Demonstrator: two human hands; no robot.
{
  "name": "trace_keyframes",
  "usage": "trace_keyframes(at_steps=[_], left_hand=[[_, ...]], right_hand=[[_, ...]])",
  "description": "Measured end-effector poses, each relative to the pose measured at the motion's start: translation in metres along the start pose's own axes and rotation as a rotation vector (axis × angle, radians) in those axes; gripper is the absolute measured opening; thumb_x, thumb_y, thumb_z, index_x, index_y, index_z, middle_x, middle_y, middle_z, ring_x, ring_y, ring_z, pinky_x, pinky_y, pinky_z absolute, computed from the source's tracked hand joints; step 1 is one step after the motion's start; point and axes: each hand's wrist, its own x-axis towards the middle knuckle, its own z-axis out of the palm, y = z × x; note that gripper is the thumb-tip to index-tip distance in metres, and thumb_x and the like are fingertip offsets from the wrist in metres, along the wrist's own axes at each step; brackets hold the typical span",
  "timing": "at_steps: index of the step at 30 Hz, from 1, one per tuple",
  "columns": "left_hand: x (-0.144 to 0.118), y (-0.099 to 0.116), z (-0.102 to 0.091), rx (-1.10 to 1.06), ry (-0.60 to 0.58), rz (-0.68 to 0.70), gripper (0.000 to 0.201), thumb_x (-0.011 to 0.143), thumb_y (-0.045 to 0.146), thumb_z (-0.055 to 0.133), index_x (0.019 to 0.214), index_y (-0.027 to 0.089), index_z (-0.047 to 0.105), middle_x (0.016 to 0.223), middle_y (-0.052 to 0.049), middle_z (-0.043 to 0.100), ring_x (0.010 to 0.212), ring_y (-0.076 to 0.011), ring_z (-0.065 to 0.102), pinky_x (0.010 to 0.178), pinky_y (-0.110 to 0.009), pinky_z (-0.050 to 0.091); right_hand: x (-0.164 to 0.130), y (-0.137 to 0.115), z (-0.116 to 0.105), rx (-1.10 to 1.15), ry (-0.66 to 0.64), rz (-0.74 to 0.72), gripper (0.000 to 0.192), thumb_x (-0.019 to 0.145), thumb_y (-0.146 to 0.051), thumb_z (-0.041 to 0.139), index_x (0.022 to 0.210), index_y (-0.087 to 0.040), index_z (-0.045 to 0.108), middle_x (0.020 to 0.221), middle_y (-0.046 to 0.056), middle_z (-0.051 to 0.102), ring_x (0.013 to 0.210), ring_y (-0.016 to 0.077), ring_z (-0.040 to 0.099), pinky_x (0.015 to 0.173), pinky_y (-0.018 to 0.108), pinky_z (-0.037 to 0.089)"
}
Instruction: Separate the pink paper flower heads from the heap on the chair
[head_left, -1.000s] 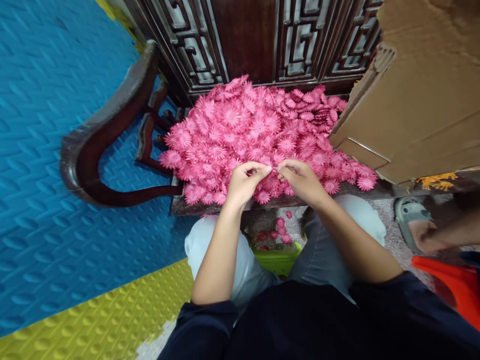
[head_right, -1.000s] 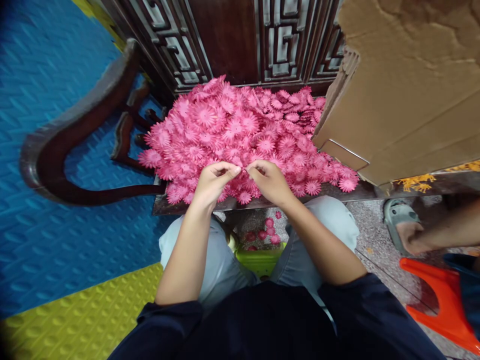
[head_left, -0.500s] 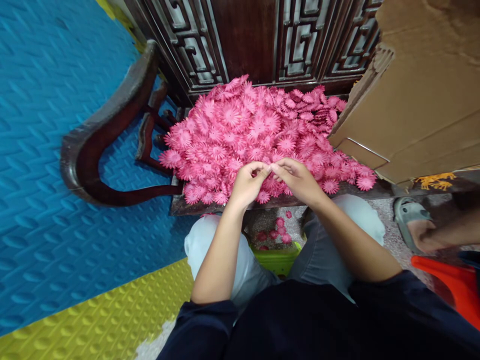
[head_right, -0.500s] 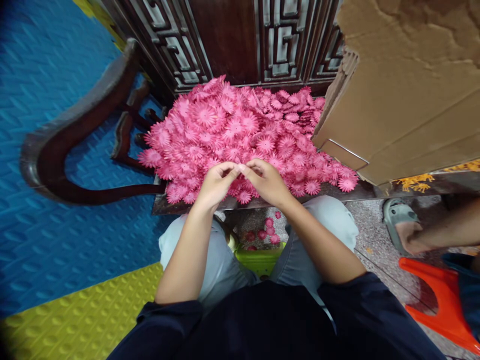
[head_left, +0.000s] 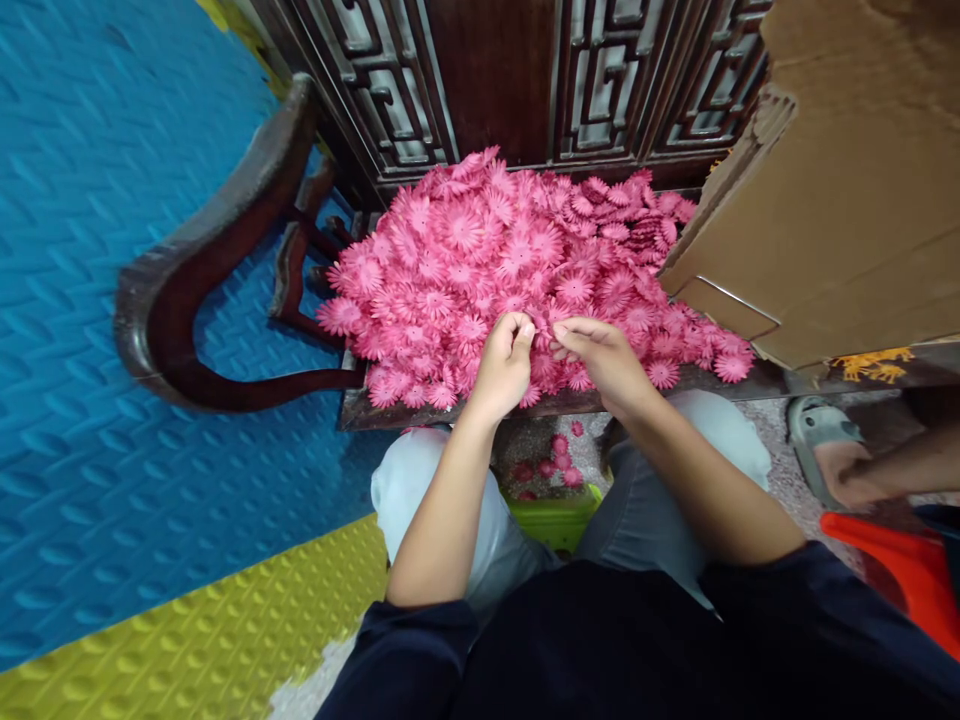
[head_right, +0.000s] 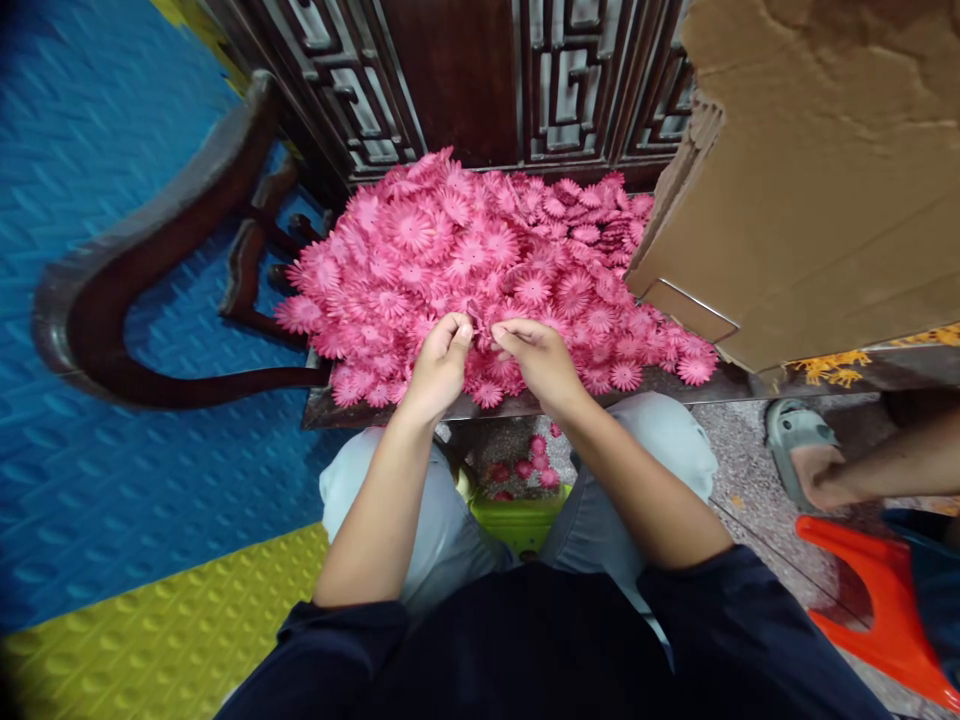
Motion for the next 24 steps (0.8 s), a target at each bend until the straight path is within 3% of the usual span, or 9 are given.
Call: trace_keyframes(at_steps=[4,11,13,15,18,21,24], left_hand=[[0.001,0.001,0.001,-0.032,0.051,0.027,0.023,0.085,0.039,0.043,0.071,0.021,0.041,0.069,0.000,0.041,0.068,-0.0134,0.042,0.070,-0.025,0.037],[0.007,0.006,-0.003,-0.103,0.217,-0.004,0.023,0.085,0.035,0.046,0.068,0.021,0.041,0.065,0.001,0.039,0.063,-0.0122,0.041,0.062,-0.025,0.036],[0.012,0.006,-0.015,-0.210,0.305,-0.016,0.024,0.086,0.031,0.045,0.065,0.020,0.038,0.062,0.001,0.039,0.061,-0.0110,0.041,0.062,-0.025,0.036],[0.017,0.006,-0.035,-0.355,0.467,-0.009,0.028,0.087,0.024,0.043,0.062,0.019,0.032,0.059,0.003,0.036,0.057,-0.0086,0.039,0.060,-0.024,0.035],[0.022,0.004,-0.063,-0.390,0.670,0.040,0.025,0.089,0.015,0.036,0.065,0.018,0.034,0.059,0.004,0.034,0.054,-0.0049,0.036,0.058,-0.021,0.033],[0.023,-0.006,-0.068,-0.237,0.759,-0.087,0.017,0.087,0.025,0.046,0.071,0.018,0.043,0.056,0.006,0.035,0.052,-0.0041,0.037,0.055,-0.021,0.031],[0.024,-0.023,-0.059,-0.178,0.722,-0.161,0.034,0.078,0.051,0.051,0.068,0.019,0.044,0.054,0.006,0.035,0.052,-0.0059,0.039,0.054,-0.023,0.030]], right_hand=[[0.003,0.002,-0.003,0.080,0.033,0.094,0.015,0.066,-0.034,0.061,0.066,-0.019,0.060,0.065,-0.002,0.058,0.061,0.0114,0.054,0.060,0.026,0.042],[0.006,0.008,-0.003,0.061,0.147,0.079,0.014,0.064,-0.027,0.057,0.076,-0.021,0.060,0.068,-0.002,0.058,0.059,0.0111,0.051,0.062,0.027,0.041],[0.008,0.008,-0.008,0.078,0.197,0.068,0.006,0.064,-0.025,0.056,0.068,-0.020,0.056,0.063,-0.003,0.055,0.056,0.0101,0.048,0.060,0.026,0.041],[0.011,0.007,-0.016,0.099,0.260,0.053,0.007,0.064,-0.024,0.055,0.061,-0.020,0.050,0.058,-0.003,0.051,0.053,0.0096,0.045,0.057,0.025,0.038],[0.015,0.005,-0.027,0.091,0.236,0.051,0.011,0.062,-0.025,0.058,0.059,-0.020,0.048,0.057,-0.002,0.051,0.053,0.0109,0.047,0.052,0.025,0.036],[0.015,0.006,-0.024,0.080,0.190,0.103,0.016,0.061,-0.032,0.063,0.064,-0.021,0.052,0.057,-0.001,0.053,0.053,0.0118,0.049,0.048,0.024,0.034],[0.012,0.009,-0.013,0.104,0.139,0.171,0.023,0.059,-0.036,0.067,0.069,-0.020,0.053,0.060,-0.002,0.054,0.054,0.0109,0.051,0.047,0.023,0.035]])
